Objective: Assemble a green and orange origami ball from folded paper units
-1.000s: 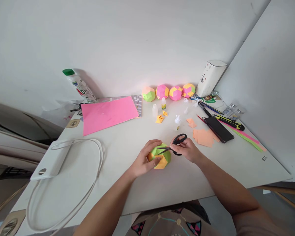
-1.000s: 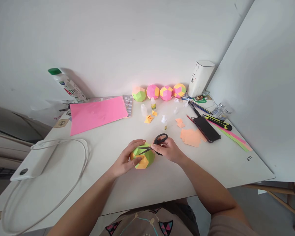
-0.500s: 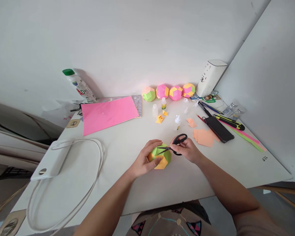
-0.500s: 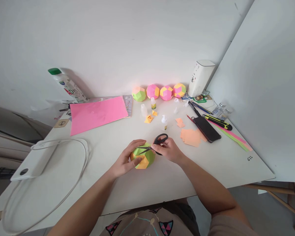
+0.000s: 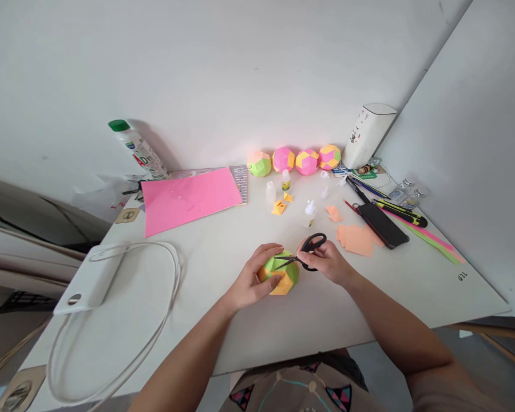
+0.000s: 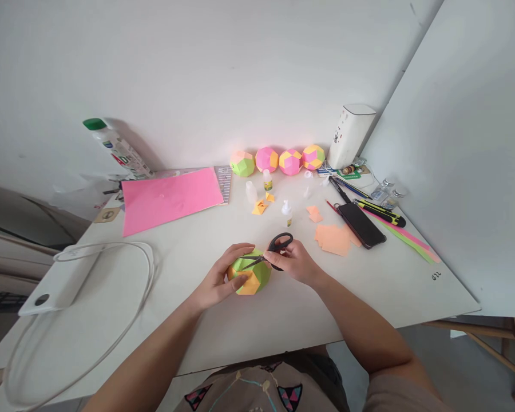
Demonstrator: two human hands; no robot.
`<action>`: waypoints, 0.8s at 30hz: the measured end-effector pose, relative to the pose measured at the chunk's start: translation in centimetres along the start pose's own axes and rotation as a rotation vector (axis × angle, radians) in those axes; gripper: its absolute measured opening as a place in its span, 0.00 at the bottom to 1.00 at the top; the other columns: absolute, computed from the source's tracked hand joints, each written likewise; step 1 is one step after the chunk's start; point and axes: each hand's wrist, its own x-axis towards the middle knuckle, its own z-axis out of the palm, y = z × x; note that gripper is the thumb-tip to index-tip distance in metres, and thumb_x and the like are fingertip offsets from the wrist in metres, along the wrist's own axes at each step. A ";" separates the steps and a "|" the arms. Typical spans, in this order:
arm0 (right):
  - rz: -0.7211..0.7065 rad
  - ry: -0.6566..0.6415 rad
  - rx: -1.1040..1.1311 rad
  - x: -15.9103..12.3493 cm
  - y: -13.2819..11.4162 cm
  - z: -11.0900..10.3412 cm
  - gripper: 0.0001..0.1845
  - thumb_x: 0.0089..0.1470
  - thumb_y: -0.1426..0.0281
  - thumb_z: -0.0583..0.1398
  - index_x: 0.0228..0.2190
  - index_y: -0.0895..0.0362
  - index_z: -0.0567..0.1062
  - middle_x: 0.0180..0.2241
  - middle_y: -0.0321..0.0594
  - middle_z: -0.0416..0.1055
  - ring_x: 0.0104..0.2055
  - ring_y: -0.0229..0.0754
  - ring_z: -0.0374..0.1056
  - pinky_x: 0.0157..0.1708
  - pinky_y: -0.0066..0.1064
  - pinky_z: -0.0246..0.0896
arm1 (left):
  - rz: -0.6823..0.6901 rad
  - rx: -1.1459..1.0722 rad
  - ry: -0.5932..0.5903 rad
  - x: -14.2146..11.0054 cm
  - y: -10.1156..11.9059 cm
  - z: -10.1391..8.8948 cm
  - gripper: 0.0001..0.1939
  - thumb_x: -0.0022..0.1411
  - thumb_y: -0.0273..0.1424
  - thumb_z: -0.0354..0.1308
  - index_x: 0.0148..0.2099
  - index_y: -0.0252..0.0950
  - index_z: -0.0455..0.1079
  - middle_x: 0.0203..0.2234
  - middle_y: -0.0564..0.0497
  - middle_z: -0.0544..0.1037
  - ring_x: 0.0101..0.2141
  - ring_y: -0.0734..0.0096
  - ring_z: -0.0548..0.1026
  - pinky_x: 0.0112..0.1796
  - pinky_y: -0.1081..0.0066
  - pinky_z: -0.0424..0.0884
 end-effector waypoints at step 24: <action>0.021 0.025 -0.029 0.1 0.1 -0.1 0.20 0.47 0.55 0.65 0.26 0.58 0.70 0.24 0.34 0.65 0.27 0.35 0.58 0.27 0.30 0.53 | -0.006 -0.004 0.010 0.0 -0.1 0.1 0.22 0.64 0.34 0.55 0.60 0.42 0.62 0.56 0.41 0.63 0.56 0.54 0.65 0.54 0.54 0.66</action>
